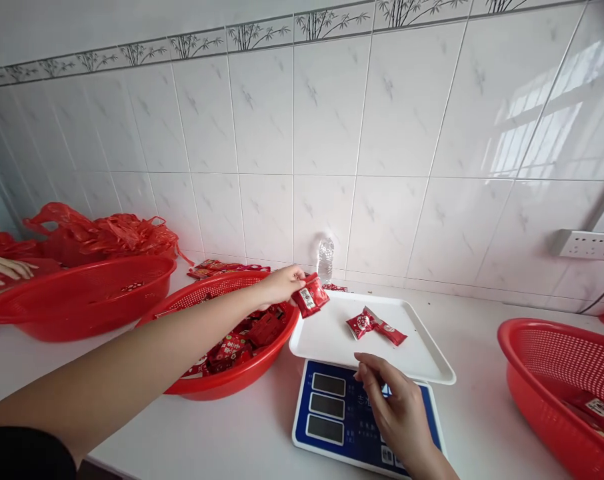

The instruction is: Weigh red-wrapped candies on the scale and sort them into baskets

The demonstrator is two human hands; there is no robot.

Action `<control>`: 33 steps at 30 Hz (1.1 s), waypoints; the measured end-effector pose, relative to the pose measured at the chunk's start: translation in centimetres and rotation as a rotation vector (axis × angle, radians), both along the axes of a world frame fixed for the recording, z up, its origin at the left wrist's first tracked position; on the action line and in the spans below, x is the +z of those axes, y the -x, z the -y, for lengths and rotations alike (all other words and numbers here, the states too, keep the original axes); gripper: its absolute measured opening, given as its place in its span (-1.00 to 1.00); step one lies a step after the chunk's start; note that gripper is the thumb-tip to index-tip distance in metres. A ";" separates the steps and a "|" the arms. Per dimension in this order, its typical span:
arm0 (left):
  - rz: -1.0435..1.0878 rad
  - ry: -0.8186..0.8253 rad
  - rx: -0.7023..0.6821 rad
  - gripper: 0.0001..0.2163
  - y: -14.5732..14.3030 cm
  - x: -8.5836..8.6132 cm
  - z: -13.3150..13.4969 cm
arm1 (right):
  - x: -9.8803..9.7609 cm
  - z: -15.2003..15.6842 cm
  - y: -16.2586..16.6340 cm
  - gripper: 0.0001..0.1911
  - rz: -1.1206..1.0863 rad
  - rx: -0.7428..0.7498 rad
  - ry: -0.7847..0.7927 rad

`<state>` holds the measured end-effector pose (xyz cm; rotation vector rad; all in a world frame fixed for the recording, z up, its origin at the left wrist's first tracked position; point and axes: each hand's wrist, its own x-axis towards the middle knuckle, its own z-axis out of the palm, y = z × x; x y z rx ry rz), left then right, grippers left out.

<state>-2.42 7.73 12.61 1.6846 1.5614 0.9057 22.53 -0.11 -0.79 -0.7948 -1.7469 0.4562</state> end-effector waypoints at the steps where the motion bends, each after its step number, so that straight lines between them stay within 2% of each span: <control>1: -0.025 0.017 -0.030 -0.97 -1.0 -0.4 -0.1 | 0.1 0.0 0.0 -0.74 -0.004 0.003 0.000; 4: -0.145 0.066 -0.111 -0.95 -3.4 -1.9 -0.7 | 0.2 0.0 0.1 -0.76 -0.017 0.008 -0.017; 7: -0.293 0.021 -0.103 -0.85 -5.4 -3.3 -1.2 | 0.4 0.1 0.1 -0.76 -0.028 0.026 -0.037; 11: -0.406 -0.176 -0.098 -0.51 -8.4 -4.9 -1.4 | 0.5 0.2 0.1 -0.76 -0.030 0.042 -0.054; 14: -0.486 -0.151 -0.163 -0.29 -11.3 -5.7 -1.2 | 0.4 0.1 0.1 -0.76 -0.029 0.029 -0.057; 16: -0.564 -0.103 -0.204 -0.25 -12.9 -6.1 -1.1 | 0.4 0.0 0.1 -0.76 -0.029 0.015 -0.067; 19: -0.654 -0.100 -0.293 -0.29 -14.5 -6.4 -1.1 | 0.3 0.0 0.1 -0.76 -0.030 0.013 -0.078; 24: -0.699 -0.207 -0.523 -0.59 -14.2 -5.9 -1.7 | 0.2 -0.1 0.1 -0.76 -0.036 0.007 -0.080; 26: -0.710 -0.211 -0.631 -0.65 -13.3 -5.2 -2.0 | 0.2 -0.2 0.0 -0.77 -0.036 0.011 -0.082; 28: -0.717 -0.186 -0.676 -0.64 -12.2 -4.3 -2.2 | 0.2 -0.2 0.0 -0.77 -0.033 0.023 -0.081; 30: -0.691 -0.187 -0.616 -0.62 -10.9 -3.7 -2.3 | 0.3 -0.1 0.0 -0.78 -0.031 0.033 -0.081; 33: -0.626 -0.216 -0.312 -0.59 -9.3 -3.6 -1.9 | 0.6 0.2 0.0 -0.78 -0.031 0.039 -0.084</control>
